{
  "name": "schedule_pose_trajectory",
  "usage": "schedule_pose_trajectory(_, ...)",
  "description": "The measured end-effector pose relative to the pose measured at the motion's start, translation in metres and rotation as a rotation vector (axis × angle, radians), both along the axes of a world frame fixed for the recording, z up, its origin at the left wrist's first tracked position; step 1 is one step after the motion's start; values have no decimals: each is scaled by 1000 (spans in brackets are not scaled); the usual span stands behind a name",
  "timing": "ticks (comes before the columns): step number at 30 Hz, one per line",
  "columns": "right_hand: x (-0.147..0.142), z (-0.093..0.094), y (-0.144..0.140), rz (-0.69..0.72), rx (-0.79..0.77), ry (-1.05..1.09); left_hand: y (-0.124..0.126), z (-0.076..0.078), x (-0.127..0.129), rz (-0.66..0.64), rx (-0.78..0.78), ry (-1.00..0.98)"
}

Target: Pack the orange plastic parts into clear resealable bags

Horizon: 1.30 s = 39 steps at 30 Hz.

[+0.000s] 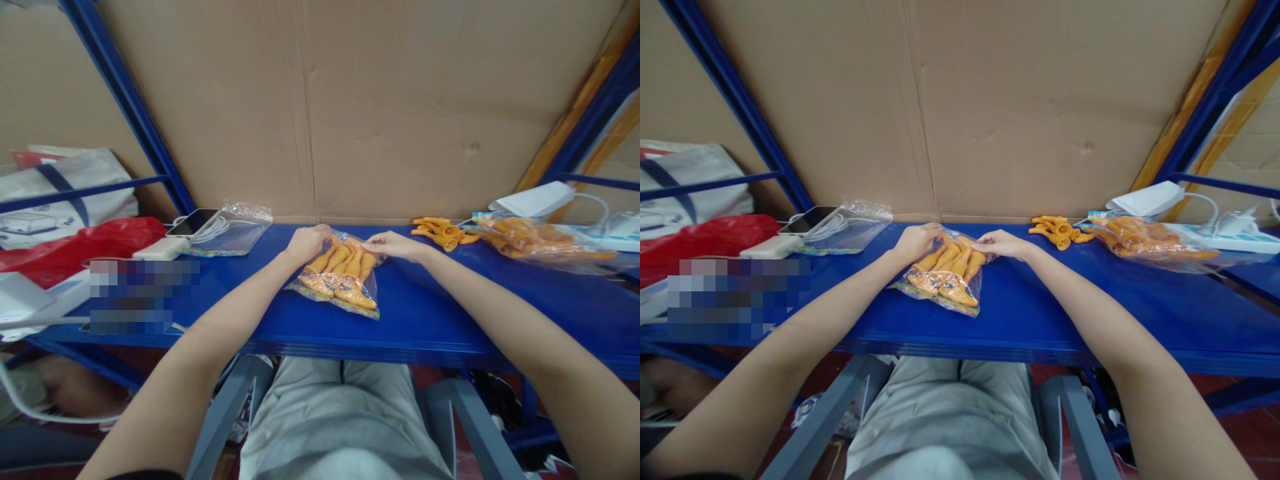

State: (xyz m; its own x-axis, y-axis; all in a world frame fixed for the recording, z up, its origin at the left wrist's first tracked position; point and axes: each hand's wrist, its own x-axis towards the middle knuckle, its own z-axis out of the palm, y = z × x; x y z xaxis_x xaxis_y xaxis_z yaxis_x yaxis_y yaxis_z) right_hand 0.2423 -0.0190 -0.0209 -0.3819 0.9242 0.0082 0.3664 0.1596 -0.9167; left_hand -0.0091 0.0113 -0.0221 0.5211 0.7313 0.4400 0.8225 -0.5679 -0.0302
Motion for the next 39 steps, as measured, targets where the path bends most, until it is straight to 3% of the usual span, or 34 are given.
schedule_pose_trajectory(5,-2,0,-2,-80,61,-153,-5,0,4,-37,-2,18)
schedule_pose_trajectory(9,-3,-2,-2,-56,88,-170,-6,-4,8,-70,34,11)
schedule_pose_trajectory(15,-14,-7,-6,26,-87,100,-4,-11,11,-67,100,-1)
schedule_pose_trajectory(21,-23,-5,-14,19,-239,184,-10,-6,15,-27,67,26)
schedule_pose_trajectory(27,-20,0,-6,-202,-238,299,6,-5,-5,138,19,-22)
schedule_pose_trajectory(32,3,3,11,-455,-218,478,24,-5,-33,242,-35,-61)
schedule_pose_trajectory(36,24,7,22,-643,-207,550,28,-6,-37,252,-44,-75)
schedule_pose_trajectory(39,36,15,25,-820,-98,621,28,-8,-32,221,-51,-58)
